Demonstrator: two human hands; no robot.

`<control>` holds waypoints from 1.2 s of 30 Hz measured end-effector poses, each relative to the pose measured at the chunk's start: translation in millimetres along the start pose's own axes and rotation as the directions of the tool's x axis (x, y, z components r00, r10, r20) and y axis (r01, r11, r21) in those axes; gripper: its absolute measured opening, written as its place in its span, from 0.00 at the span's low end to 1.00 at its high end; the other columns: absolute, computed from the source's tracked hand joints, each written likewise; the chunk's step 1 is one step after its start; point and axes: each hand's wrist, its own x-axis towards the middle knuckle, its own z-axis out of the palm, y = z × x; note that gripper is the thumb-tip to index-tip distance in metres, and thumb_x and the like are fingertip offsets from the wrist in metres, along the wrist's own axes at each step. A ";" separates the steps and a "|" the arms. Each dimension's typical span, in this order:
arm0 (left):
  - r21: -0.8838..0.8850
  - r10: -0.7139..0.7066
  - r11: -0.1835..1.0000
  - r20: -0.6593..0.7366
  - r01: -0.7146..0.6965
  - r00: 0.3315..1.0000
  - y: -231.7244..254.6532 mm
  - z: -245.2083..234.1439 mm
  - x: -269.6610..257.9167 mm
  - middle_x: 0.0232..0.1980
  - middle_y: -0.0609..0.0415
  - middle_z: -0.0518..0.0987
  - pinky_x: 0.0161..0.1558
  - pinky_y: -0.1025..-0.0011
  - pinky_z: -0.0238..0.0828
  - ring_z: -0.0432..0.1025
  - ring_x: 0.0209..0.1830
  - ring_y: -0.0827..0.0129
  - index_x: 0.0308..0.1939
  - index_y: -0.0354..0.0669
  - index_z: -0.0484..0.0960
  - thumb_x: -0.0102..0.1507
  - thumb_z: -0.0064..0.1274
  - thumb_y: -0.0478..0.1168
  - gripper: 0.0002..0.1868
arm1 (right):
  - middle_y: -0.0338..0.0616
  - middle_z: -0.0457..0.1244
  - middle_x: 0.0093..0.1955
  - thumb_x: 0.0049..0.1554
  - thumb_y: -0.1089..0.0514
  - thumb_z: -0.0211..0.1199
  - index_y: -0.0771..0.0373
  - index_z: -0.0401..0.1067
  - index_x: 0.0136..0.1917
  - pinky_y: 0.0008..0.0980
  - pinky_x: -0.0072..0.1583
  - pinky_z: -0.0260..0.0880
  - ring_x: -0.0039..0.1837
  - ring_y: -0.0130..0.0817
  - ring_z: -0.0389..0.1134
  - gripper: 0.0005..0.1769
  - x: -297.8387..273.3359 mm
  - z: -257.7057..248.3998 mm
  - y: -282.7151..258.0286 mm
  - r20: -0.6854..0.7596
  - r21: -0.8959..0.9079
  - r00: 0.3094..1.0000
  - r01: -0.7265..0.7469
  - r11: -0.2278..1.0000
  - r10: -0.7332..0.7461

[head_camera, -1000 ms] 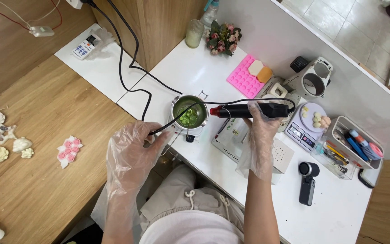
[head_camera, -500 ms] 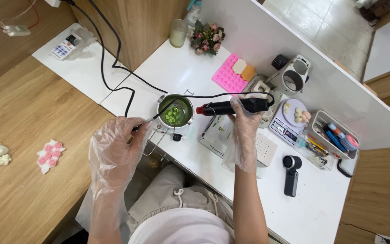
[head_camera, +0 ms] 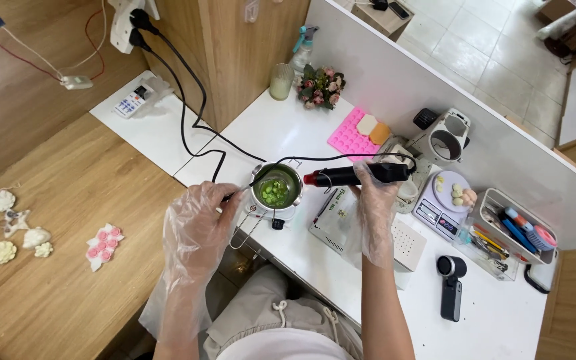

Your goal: Melting green wax pieces in a small pot using a heat gun and stirring with a spoon.

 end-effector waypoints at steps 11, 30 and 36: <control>-0.014 0.030 0.999 -0.029 -0.030 0.999 -0.3 1.6 5.1 0.36 0.54 0.79 0.36 0.61 0.71 0.74 0.37 0.58 0.42 0.44 0.82 0.63 0.63 0.37 0.06 | 0.43 0.66 0.56 0.54 0.65 0.72 0.51 0.54 0.63 0.46 0.49 0.81 0.55 0.37 0.71 0.33 18.9 14.3 -5.7 0.030 -0.054 0.999 0.047 0.997 -0.045; -0.018 -0.014 1.000 -0.051 0.013 0.999 -6.5 6.7 12.1 0.38 0.53 0.80 0.35 0.63 0.70 0.75 0.37 0.58 0.44 0.43 0.83 0.64 0.66 0.34 0.07 | 0.44 0.65 0.59 0.53 0.64 0.73 0.54 0.53 0.66 0.48 0.55 0.78 0.59 0.35 0.73 0.36 29.6 34.2 -35.8 0.131 -0.144 0.991 0.031 0.989 -0.012; -0.052 -0.050 0.998 -0.067 0.046 0.996 -9.0 4.5 15.9 0.40 0.53 0.81 0.36 0.65 0.71 0.76 0.39 0.60 0.44 0.42 0.84 0.66 0.65 0.34 0.05 | 0.46 0.65 0.57 0.54 0.64 0.76 0.57 0.53 0.66 0.47 0.53 0.80 0.55 0.41 0.74 0.37 59.0 49.5 -28.2 0.222 -0.192 0.959 0.222 0.956 -0.178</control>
